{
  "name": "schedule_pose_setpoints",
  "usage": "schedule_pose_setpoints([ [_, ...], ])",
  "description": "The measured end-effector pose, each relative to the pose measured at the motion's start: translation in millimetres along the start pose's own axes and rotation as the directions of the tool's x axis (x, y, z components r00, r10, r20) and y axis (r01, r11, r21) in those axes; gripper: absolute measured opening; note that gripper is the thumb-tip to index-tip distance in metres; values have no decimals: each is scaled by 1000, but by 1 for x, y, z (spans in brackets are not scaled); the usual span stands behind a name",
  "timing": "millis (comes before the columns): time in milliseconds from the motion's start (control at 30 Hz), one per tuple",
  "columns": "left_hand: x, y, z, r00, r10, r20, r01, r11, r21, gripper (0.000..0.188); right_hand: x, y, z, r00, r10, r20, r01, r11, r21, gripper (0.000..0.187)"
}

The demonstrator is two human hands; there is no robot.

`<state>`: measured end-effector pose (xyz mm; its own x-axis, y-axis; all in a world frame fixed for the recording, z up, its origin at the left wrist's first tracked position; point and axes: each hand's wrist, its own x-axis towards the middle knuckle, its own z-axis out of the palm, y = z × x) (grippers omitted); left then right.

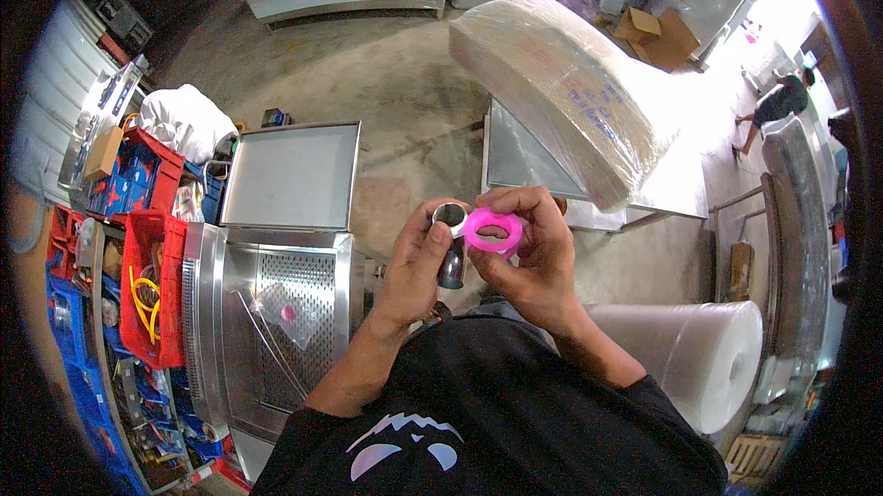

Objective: The person wraps a metal pipe with pink tape, then kneels to attach the pipe to a brass valve on a stainless steel appliance. They place a perforated metal tray into the unit and press buttons on the control panel.

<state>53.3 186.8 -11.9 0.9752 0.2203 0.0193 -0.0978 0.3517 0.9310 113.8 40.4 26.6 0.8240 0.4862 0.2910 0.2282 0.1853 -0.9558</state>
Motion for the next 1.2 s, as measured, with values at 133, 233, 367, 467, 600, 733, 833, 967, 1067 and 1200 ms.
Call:
schedule_pose_setpoints([
  [133,3,3,-2,992,-70,100,84,986,-141,41,-3,0,-6,1000,-9,-3,9,1000,-14,34],
  [233,5,6,-3,982,-121,143,130,990,-56,52,-1,1,-11,996,-87,12,88,982,-166,27],
  [367,3,4,1,977,-154,147,179,967,-182,36,-5,1,-10,1000,-21,-19,21,1000,-2,18],
  [467,3,-1,7,988,-98,121,112,987,-119,34,-8,1,-9,998,39,-39,-37,998,49,19],
  [600,2,-3,10,994,-58,92,62,997,-40,35,-5,4,-17,996,-79,-45,66,969,-239,32],
  [733,4,1,2,983,-128,131,113,987,115,39,-1,4,-21,979,-193,-62,164,933,-320,39],
  [833,6,0,2,986,-89,141,73,991,116,41,-2,4,-15,978,-88,-189,62,988,-141,36],
  [967,3,-4,7,993,-39,115,40,999,-5,43,-5,-2,-12,986,-12,-167,-5,995,-101,39],
  [1067,4,-6,9,997,14,79,-7,997,-80,44,-7,-7,-14,994,-31,-102,17,990,-138,40],
  [1200,6,-10,7,996,74,57,-67,990,-126,43,-7,-12,-13,998,1,-66,-5,998,-55,36],
])
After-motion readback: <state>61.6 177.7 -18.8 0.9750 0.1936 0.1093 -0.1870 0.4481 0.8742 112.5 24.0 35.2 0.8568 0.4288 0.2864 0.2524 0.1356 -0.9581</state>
